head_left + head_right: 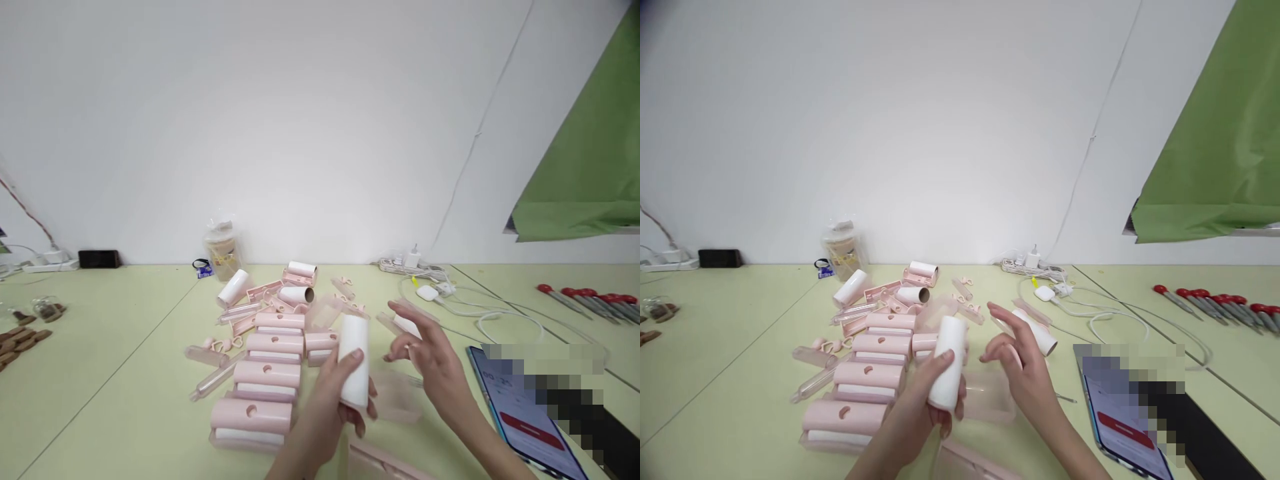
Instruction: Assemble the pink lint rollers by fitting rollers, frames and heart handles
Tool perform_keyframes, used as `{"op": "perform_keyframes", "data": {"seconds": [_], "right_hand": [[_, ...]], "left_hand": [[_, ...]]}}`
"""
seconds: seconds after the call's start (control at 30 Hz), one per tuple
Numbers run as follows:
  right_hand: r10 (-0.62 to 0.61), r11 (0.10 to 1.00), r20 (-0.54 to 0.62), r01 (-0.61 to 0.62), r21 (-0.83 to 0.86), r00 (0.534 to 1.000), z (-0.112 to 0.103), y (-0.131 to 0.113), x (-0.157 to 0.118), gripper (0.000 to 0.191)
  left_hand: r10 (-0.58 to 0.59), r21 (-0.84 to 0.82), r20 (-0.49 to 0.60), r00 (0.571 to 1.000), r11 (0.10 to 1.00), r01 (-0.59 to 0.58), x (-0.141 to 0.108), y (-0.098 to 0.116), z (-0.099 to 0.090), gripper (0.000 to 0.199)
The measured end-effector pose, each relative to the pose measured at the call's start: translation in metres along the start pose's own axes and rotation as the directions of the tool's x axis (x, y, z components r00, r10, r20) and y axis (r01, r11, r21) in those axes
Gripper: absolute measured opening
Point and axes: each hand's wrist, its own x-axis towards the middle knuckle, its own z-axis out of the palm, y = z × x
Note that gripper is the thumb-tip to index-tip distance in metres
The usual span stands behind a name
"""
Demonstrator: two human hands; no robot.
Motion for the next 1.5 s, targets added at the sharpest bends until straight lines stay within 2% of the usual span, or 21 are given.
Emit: {"op": "perform_keyframes", "data": {"seconds": [0.03,0.1,0.17,0.27,0.37,0.53,0.67,0.73,0.83,0.87,0.9,0.93,1.03,1.07,1.13,1.2,1.3,1.37,1.43,1.5], "right_hand": [[0.121,0.989,-0.091,-0.113,0.09,0.988,0.002,0.0,0.001,0.04],[0.323,0.926,-0.13,-0.285,0.246,0.937,0.006,-0.001,0.003,0.04],[0.409,0.864,-0.033,-0.375,0.337,0.912,0.008,-0.001,0.003,0.04],[0.375,0.869,0.15,-0.403,0.288,0.915,0.006,-0.003,0.0,0.043],[0.327,0.918,0.246,-0.369,0.147,0.912,0.003,-0.004,-0.004,0.047],[0.281,0.957,0.314,-0.291,-0.018,0.907,0.0,-0.004,-0.007,0.049],[0.23,0.97,0.393,-0.24,-0.022,0.89,0.002,0.001,-0.01,0.044],[0.188,0.982,0.305,-0.189,-0.029,0.934,0.004,0.006,-0.011,0.039],[0.113,0.988,0.071,-0.105,-0.11,0.991,0.004,0.012,-0.012,0.024],[0.088,0.984,0.056,-0.078,-0.159,0.995,0.004,0.012,-0.012,0.023],[0.069,0.975,0.092,-0.048,-0.217,0.993,0.003,0.01,-0.012,0.025],[0.05,0.96,0.16,-0.003,-0.281,0.986,0.001,0.008,-0.013,0.036],[0.0,0.886,0.402,0.186,-0.425,0.916,0.001,0.001,-0.017,0.105],[-0.015,0.86,0.454,0.243,-0.448,0.891,0.001,-0.001,-0.018,0.118],[-0.059,0.829,0.477,0.309,-0.467,0.877,0.003,-0.002,-0.02,0.117],[-0.131,0.834,0.425,0.332,-0.441,0.895,0.001,0.0,-0.02,0.105],[-0.263,0.884,0.297,0.352,-0.308,0.918,-0.009,0.005,-0.013,0.091],[-0.315,0.927,0.162,0.34,-0.161,0.935,-0.018,0.007,-0.006,0.079],[-0.31,0.95,0.047,0.311,-0.021,0.95,-0.026,0.008,0.0,0.067],[-0.256,0.965,-0.004,0.255,0.053,0.967,-0.03,0.008,0.003,0.063]], "left_hand": [[-0.036,0.123,0.053,0.998,0.992,0.029,0.001,-0.003,0.0,0.041],[-0.131,0.343,0.103,0.986,0.935,0.089,0.001,-0.008,-0.001,0.041],[-0.181,0.46,0.088,0.979,0.88,0.121,0.002,-0.012,-0.001,0.042],[-0.188,0.472,0.061,0.98,0.871,0.138,0.003,-0.014,0.0,0.044],[-0.201,0.466,0.065,0.977,0.872,0.148,0.003,-0.014,0.0,0.043],[-0.202,0.495,0.036,0.979,0.854,0.158,0.003,-0.012,0.001,0.04],[-0.152,0.536,-0.011,0.988,0.833,0.134,0.0,-0.01,0.005,0.035],[-0.128,0.527,-0.026,0.991,0.841,0.122,-0.001,-0.01,0.007,0.035],[-0.108,0.476,-0.004,0.994,0.874,0.096,0.0,-0.014,0.009,0.039],[-0.095,0.447,0.009,0.995,0.891,0.08,0.001,-0.015,0.009,0.042],[-0.063,0.414,0.01,0.998,0.909,0.053,0.003,-0.017,0.009,0.044],[-0.018,0.381,0.0,1.0,0.924,0.017,0.004,-0.017,0.008,0.046],[0.116,0.317,-0.076,0.99,0.944,-0.087,0.008,-0.016,0.007,0.047],[0.135,0.315,-0.089,0.987,0.944,-0.101,0.009,-0.015,0.007,0.047],[0.125,0.336,-0.068,0.99,0.937,-0.095,0.008,-0.012,0.008,0.049],[0.116,0.397,-0.005,0.993,0.912,-0.104,0.005,-0.009,0.008,0.05],[0.101,0.547,0.148,0.984,0.821,-0.166,-0.002,-0.005,0.005,0.05],[0.065,0.679,0.228,0.971,0.705,-0.206,-0.007,-0.004,0.003,0.038],[0.018,0.833,0.307,0.952,0.479,-0.277,-0.01,-0.007,0.003,0.033],[-0.079,0.918,0.388,0.918,0.124,-0.377,-0.011,-0.013,0.006,0.035]]}}
